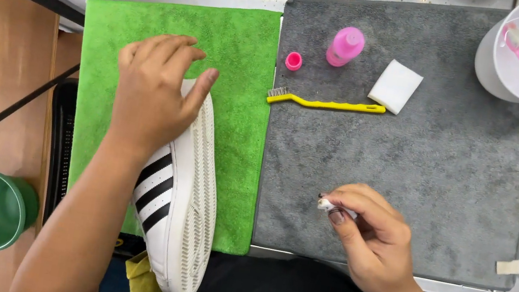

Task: The person cleans the sole of a white sneaker using a cotton swab. They repeatedly rub the swab along the tread grooves and edges of the sole, occasionally repositioning the shoe and refreshing the swab.

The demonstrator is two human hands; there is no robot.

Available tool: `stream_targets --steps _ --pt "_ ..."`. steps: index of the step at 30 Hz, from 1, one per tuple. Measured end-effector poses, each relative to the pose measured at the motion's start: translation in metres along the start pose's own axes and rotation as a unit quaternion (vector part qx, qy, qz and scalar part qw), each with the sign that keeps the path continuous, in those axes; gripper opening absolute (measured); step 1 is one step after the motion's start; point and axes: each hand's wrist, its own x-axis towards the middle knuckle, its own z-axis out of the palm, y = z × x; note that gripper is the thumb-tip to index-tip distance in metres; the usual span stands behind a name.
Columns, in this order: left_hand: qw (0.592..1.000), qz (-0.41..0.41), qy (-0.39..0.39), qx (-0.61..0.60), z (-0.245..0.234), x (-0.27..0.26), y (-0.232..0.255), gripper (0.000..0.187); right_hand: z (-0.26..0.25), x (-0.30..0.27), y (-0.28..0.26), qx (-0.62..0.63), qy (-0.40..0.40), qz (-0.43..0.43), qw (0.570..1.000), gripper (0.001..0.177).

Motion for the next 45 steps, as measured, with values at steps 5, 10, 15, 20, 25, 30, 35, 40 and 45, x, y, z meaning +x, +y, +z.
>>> stream_targets --steps 5,10,15,20,25,30,35,40,45 --pt "0.977 0.027 -0.028 -0.21 -0.061 -0.021 0.086 0.031 -0.001 0.0 -0.002 -0.119 0.022 -0.103 0.987 0.014" --pt "0.857 -0.076 -0.174 -0.48 -0.082 -0.036 0.122 0.024 0.001 0.001 0.007 -0.133 0.028 -0.264 0.955 0.02" --pt "0.702 -0.175 -0.248 -0.644 -0.071 -0.048 0.13 0.031 0.001 0.004 0.008 -0.105 -0.014 -0.287 0.952 0.019" --pt "0.703 -0.204 -0.22 -0.644 -0.068 -0.049 0.131 0.016 0.005 0.01 0.002 -0.11 -0.054 -0.299 0.946 0.016" --pt "0.698 -0.225 -0.222 -0.643 -0.062 -0.051 0.127 0.008 0.009 0.015 -0.003 -0.151 -0.064 -0.312 0.936 0.013" --pt "0.664 -0.25 -0.206 -0.674 -0.049 -0.06 0.122 0.005 0.017 0.021 -0.007 -0.194 -0.072 -0.269 0.941 0.017" --pt "0.629 -0.251 -0.168 -0.716 -0.044 -0.07 0.112 0.008 0.007 0.022 -0.007 -0.148 -0.1 -0.091 0.98 0.033" --pt "0.679 -0.228 -0.19 -0.672 -0.049 -0.068 0.113 0.008 0.025 0.028 -0.014 -0.064 -0.145 -0.015 0.987 0.038" --pt "0.706 -0.187 -0.172 -0.661 -0.052 -0.068 0.112 0.015 0.035 0.027 -0.014 0.005 -0.131 0.013 0.991 0.008"
